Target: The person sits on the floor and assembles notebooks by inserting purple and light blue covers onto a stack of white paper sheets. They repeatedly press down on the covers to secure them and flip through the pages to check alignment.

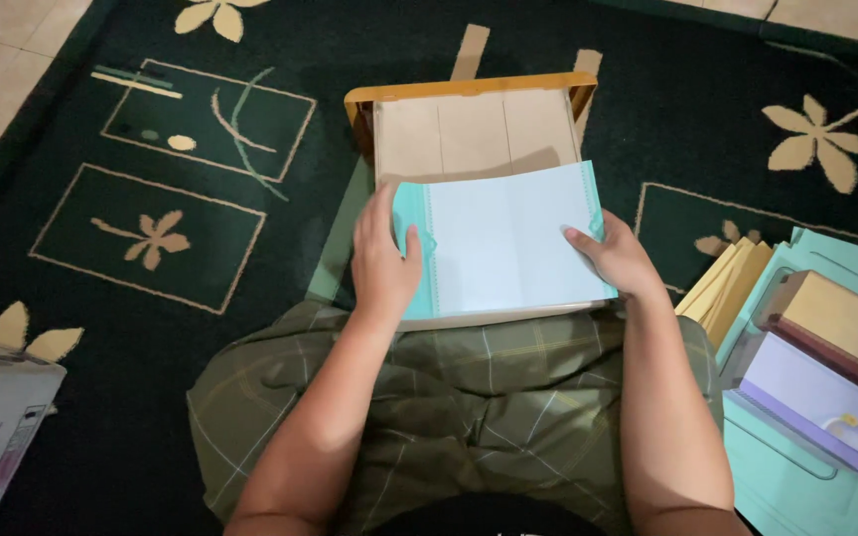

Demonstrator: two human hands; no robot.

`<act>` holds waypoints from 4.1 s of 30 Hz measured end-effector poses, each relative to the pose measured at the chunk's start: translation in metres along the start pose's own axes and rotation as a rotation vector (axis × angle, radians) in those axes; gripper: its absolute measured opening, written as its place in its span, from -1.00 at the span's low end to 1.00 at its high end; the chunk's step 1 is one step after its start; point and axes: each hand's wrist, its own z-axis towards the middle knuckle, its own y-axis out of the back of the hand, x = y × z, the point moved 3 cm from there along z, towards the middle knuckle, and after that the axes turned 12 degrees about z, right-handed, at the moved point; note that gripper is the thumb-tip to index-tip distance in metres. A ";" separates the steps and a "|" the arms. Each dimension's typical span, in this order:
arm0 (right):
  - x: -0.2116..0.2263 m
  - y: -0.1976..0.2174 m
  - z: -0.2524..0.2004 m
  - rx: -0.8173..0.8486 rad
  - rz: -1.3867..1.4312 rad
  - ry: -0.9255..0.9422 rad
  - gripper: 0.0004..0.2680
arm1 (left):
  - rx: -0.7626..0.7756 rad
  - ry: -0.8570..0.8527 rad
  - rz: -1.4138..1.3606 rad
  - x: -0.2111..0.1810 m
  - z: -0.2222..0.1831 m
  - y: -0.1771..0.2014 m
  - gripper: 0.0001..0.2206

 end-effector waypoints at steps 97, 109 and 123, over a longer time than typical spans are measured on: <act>0.014 -0.024 -0.063 -0.130 -0.684 -0.107 -0.42 | 0.256 -0.541 0.198 -0.032 -0.033 -0.086 -0.40; 0.035 -0.042 -0.079 0.086 0.008 0.245 -0.58 | 0.384 -0.480 0.113 -0.038 -0.025 -0.071 -0.55; 0.050 -0.085 -0.084 0.301 -0.142 0.327 -0.59 | 0.483 0.026 -0.858 -0.004 -0.015 -0.076 -0.44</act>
